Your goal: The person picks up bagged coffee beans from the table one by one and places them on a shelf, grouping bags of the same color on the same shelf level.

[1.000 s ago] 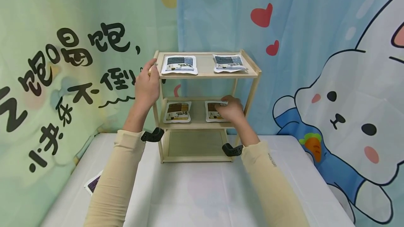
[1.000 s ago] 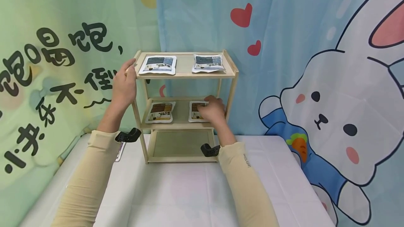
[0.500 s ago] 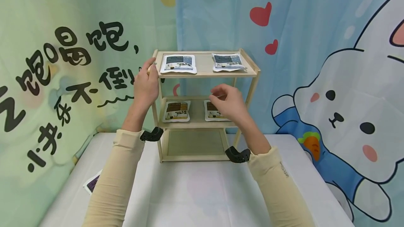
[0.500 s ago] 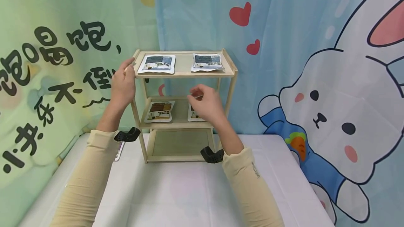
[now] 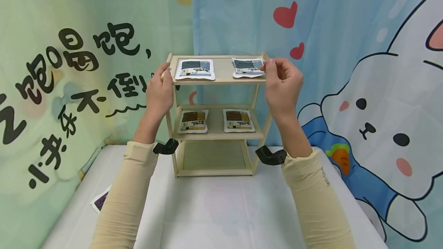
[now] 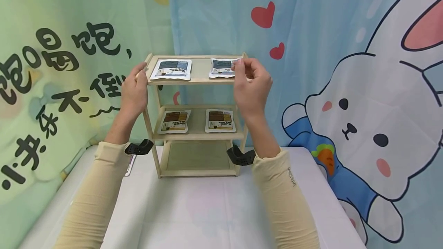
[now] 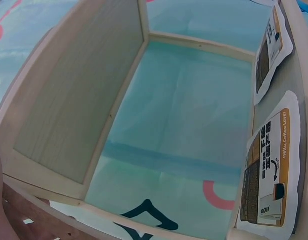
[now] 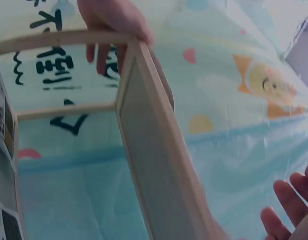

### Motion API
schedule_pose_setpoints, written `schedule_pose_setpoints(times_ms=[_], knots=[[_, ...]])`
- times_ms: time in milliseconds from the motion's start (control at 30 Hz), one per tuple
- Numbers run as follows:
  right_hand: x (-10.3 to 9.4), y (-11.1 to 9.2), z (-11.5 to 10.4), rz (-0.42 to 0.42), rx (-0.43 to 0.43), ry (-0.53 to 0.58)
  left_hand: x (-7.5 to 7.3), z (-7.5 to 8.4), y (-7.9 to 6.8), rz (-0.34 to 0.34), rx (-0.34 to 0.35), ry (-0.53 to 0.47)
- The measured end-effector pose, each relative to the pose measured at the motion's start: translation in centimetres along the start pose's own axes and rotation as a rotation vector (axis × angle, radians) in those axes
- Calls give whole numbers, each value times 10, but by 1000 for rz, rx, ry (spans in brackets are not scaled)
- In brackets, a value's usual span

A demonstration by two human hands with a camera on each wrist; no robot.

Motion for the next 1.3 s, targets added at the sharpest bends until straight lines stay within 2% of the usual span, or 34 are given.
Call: schedule_pose_setpoints(times_ms=[133,233,433,533,700,867,967,1067,1200,1300], knots=[[-6,14,23,38,33,-92,-2,-3,-1,1,-5,5],[-7,17,45,24,107,-129,-2,-5,-2,-1,-8,7],[4,8,82,-85,304,-120,-4,-8,-4,3,-4,22],[11,2,96,-148,376,-120,-6,-9,-4,10,-2,19],[18,-4,116,-198,457,-120,-7,-9,-4,5,-3,17],[20,-7,123,-189,485,-66,-10,-8,-2,-31,18,-44],[19,-6,122,-173,481,-55,-22,-2,-1,-23,75,-98],[17,-4,123,-151,486,-43,-42,4,-3,2,105,-126],[16,0,123,-128,494,-42,-69,1,-9,-14,74,-120],[11,3,124,-109,487,-64,-84,-8,-18,-53,47,-99]])
Point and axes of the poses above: each hand's wrist, its own y-axis towards the middle knuckle, its own x-axis out of the palm, z = x × y, the point moved 10 cm from there along y, towards the middle knuckle, and after that the axes turned 12 degrees about z, right-handed, at the moved point
